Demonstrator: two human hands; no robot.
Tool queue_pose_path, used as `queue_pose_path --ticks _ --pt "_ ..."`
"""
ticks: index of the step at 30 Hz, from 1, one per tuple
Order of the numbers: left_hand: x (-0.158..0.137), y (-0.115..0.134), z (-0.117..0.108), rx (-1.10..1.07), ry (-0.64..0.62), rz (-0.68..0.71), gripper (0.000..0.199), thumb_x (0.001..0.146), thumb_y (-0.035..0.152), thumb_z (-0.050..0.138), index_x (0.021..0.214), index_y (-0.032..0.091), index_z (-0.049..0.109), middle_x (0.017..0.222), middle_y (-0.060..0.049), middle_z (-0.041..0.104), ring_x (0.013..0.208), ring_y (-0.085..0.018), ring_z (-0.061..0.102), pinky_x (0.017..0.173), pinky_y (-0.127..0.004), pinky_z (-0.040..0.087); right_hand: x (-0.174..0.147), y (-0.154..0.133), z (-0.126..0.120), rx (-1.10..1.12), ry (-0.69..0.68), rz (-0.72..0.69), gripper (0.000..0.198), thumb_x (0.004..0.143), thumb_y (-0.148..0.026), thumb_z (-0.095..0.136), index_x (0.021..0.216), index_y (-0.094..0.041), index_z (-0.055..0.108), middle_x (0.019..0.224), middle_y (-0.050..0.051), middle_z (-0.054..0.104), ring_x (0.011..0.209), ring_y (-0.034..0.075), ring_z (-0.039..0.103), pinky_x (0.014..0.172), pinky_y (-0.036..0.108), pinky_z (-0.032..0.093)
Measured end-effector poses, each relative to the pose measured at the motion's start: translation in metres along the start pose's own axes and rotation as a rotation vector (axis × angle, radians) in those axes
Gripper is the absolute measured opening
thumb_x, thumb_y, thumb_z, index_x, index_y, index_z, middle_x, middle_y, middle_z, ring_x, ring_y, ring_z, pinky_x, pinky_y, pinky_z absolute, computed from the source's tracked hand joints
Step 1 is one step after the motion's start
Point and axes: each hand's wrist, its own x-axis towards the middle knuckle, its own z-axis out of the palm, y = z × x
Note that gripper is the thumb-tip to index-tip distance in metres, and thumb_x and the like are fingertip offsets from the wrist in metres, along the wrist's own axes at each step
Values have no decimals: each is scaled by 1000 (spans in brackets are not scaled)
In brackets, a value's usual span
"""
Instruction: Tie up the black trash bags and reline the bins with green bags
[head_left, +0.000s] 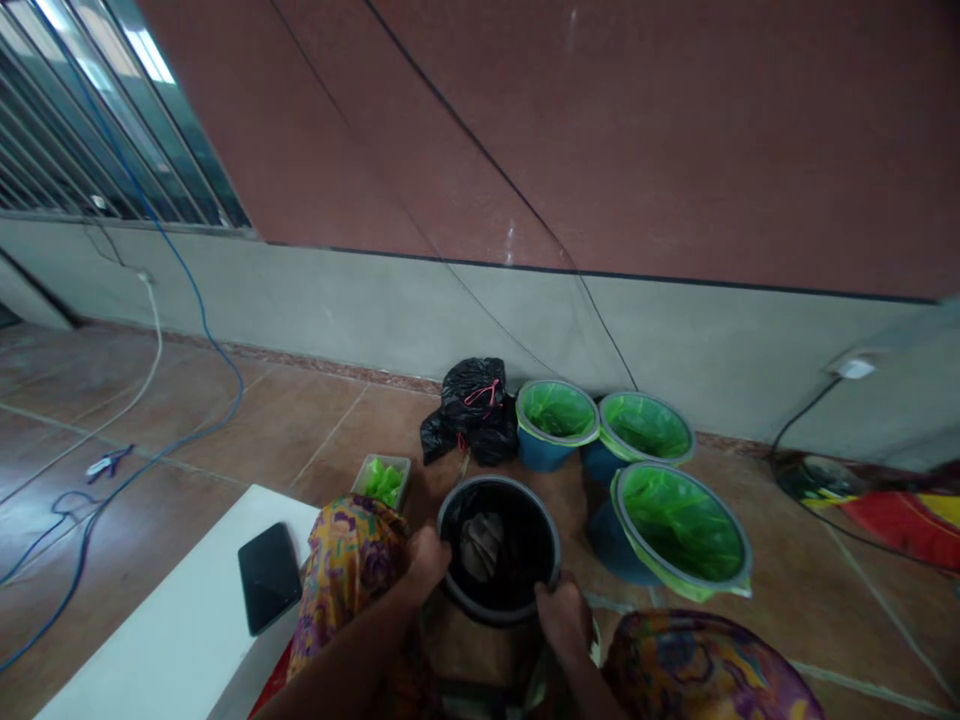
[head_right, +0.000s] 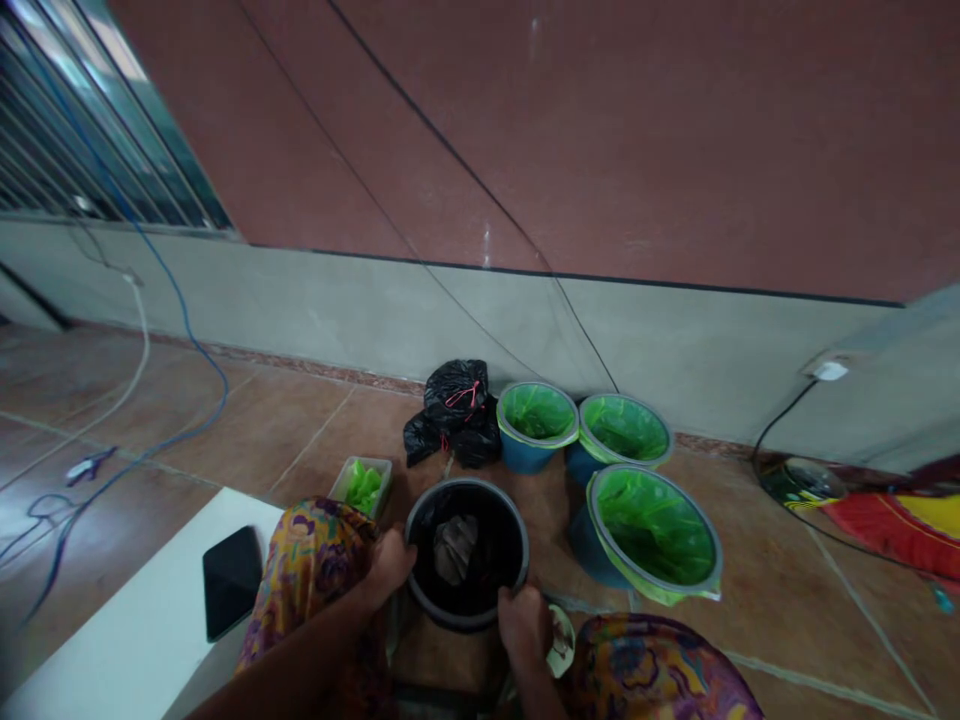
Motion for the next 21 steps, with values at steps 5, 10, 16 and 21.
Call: queue_pose_path --ticks 5,10,16,21 --pt "-6 5 -7 -59 1 45 32 89 16 53 119 9 59 110 -15 73 108 -22 68 89 -25 47 6 1 -3 -6 5 -17 38 87 -32 49 115 -14 68 99 19 76 101 31 72 79 32 52" --pt "-7 23 -16 -98 -9 79 32 93 22 51 123 11 54 113 -13 72 108 -20 68 88 -24 46 23 -3 -21 0 10 -79 38 91 -26 43 115 -8 65 104 21 75 103 30 71 84 33 51" --pt "0 56 -20 -175 -16 126 32 93 21 51 124 13 53 115 -11 72 110 -20 67 90 -23 45 50 -7 -68 -24 49 -90 39 92 -34 44 118 -10 58 98 19 75 98 30 72 80 35 51" --pt "9 89 -20 -259 -78 189 31 89 19 56 120 14 55 110 -11 72 105 -20 69 85 -23 49 90 -4 -115 -80 47 -125 32 82 -31 54 103 -10 65 100 21 74 97 32 72 75 35 50"
